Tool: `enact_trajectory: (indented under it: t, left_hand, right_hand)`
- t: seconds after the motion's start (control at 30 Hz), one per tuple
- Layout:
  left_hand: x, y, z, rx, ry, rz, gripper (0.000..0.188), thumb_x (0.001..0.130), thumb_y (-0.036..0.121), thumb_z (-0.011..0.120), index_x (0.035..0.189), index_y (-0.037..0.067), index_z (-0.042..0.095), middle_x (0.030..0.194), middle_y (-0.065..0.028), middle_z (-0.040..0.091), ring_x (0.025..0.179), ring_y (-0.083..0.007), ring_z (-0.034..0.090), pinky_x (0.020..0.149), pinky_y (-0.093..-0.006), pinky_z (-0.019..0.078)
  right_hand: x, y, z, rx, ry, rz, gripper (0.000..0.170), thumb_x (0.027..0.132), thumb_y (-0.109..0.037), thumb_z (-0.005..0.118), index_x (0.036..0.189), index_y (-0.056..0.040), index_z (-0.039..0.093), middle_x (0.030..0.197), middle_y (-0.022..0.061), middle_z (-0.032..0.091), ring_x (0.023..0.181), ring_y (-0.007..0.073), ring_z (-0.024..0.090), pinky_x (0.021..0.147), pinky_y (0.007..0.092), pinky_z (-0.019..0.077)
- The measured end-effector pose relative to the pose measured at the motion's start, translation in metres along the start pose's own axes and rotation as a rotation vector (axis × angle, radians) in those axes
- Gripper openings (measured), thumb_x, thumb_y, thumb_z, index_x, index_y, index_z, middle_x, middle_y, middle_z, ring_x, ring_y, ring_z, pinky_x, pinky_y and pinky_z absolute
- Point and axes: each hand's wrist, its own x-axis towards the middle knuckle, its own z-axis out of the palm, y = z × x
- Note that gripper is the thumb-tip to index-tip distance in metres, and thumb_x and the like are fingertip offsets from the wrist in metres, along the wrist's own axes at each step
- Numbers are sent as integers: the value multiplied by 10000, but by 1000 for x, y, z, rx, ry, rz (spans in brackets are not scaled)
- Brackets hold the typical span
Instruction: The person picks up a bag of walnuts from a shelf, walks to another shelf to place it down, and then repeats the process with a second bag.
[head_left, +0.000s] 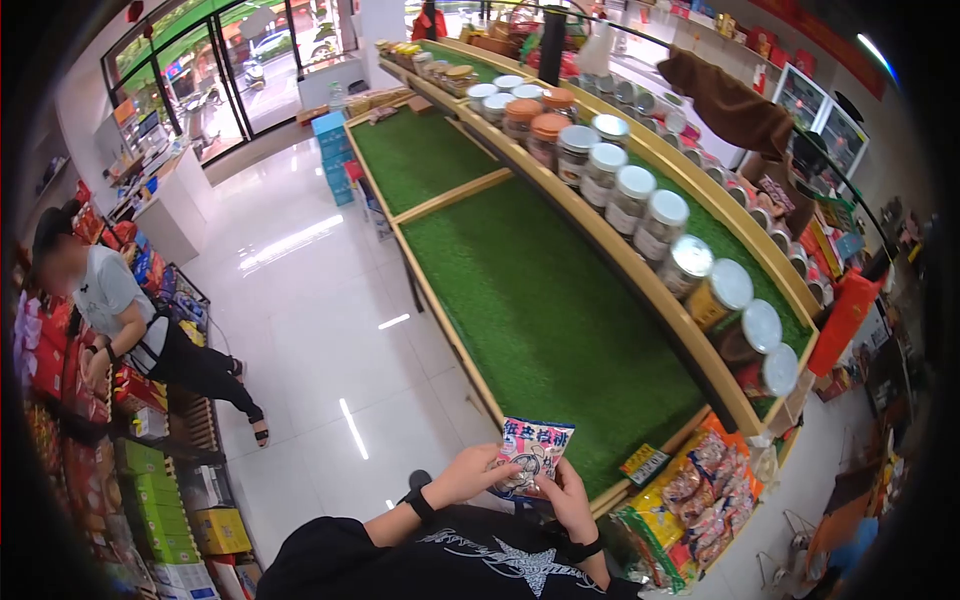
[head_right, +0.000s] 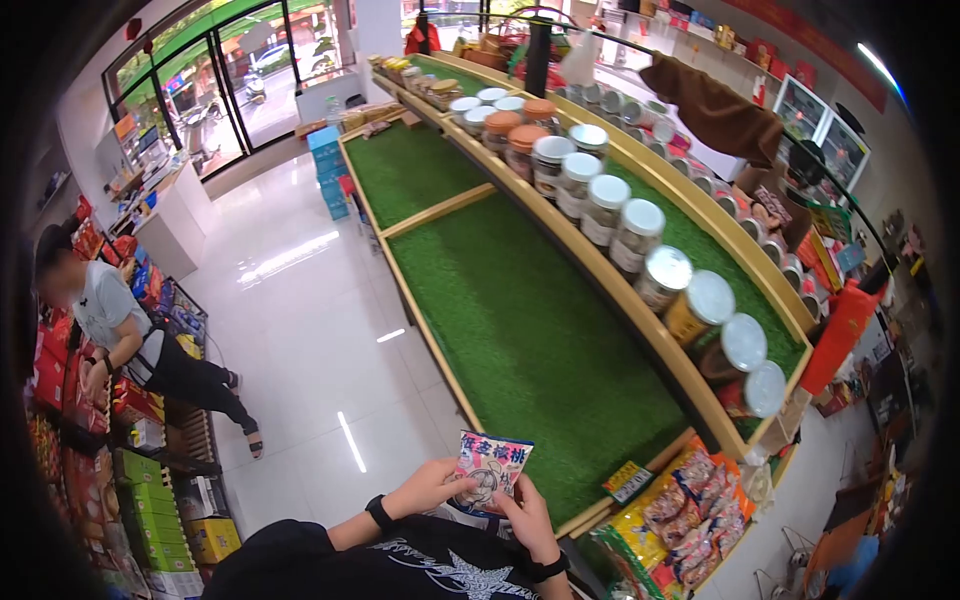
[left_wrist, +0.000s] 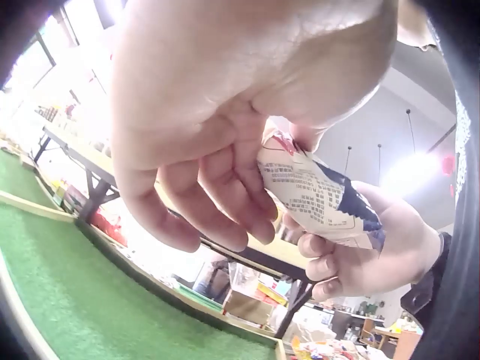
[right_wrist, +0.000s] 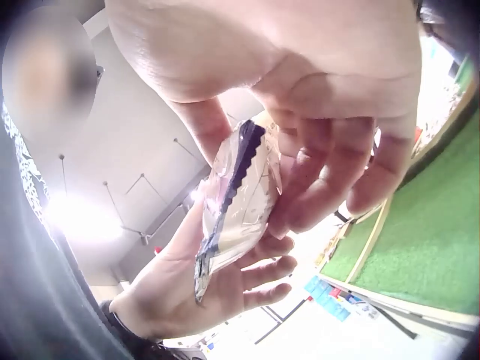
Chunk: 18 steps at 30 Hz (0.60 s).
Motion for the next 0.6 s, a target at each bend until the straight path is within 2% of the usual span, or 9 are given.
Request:
enact_trajectory:
  t: [0.1,0.17,0.23,0.3,0.33,0.37,0.5,0.6]
  left_hand:
    - [-23,-21,-49,34,101,27,382,827,354,578,946,-8,592,862,-182,602,795,-326,576,719,-375,448]
    - [-39,-33,-80,65,153,23,377,826,352,581,951,-3,591,871,-177,604,804,-323,579,727,-373,449]
    - [-60,-38,-105,23,326,-6,338,809,307,612,945,-2,602,863,-170,608,806,-287,586,730,-352,450]
    - [-78,-41,-132,-46,368,-14,319,793,284,630,935,-1,610,852,-160,610,795,-262,587,730,-339,449]
    - [-86,-42,-145,-93,393,18,301,778,261,649,926,0,619,840,-149,612,785,-238,588,730,-325,448]
    - [-95,-42,-154,-95,464,73,269,752,220,670,906,3,633,816,-123,614,755,-201,581,721,-311,445]
    - [-127,-60,-182,-189,579,-52,259,744,206,672,905,7,633,826,-116,619,759,-202,584,733,-311,443]
    - [-137,-68,-190,-409,732,-57,234,741,157,666,890,-19,628,803,-81,652,712,-129,575,679,-281,455]
  right_hand:
    - [25,5,52,-67,-105,10,357,862,-59,531,1199,4,427,1066,61,550,931,126,546,764,270,499]
    - [41,14,86,-184,-108,-117,344,830,-92,586,1142,13,486,928,63,594,840,115,554,719,258,486]
    - [63,27,113,-210,-163,-114,337,820,-111,598,1118,16,501,898,61,596,802,114,542,703,258,465]
    - [72,26,144,-282,-225,-128,323,800,-156,618,1058,19,535,840,57,590,723,119,501,676,269,419]
    - [74,13,162,-407,-277,-171,300,803,-155,615,1037,17,543,826,54,583,725,116,498,680,266,422]
    - [81,20,173,-396,-336,-178,286,804,-157,615,1023,13,546,818,53,576,724,119,497,679,266,422]
    - [103,30,219,-402,-506,-146,244,813,-156,606,980,12,548,809,65,568,746,131,516,686,271,430]
    - [112,4,251,-491,-621,-97,230,826,-151,594,973,20,544,836,83,570,780,144,547,695,274,449]
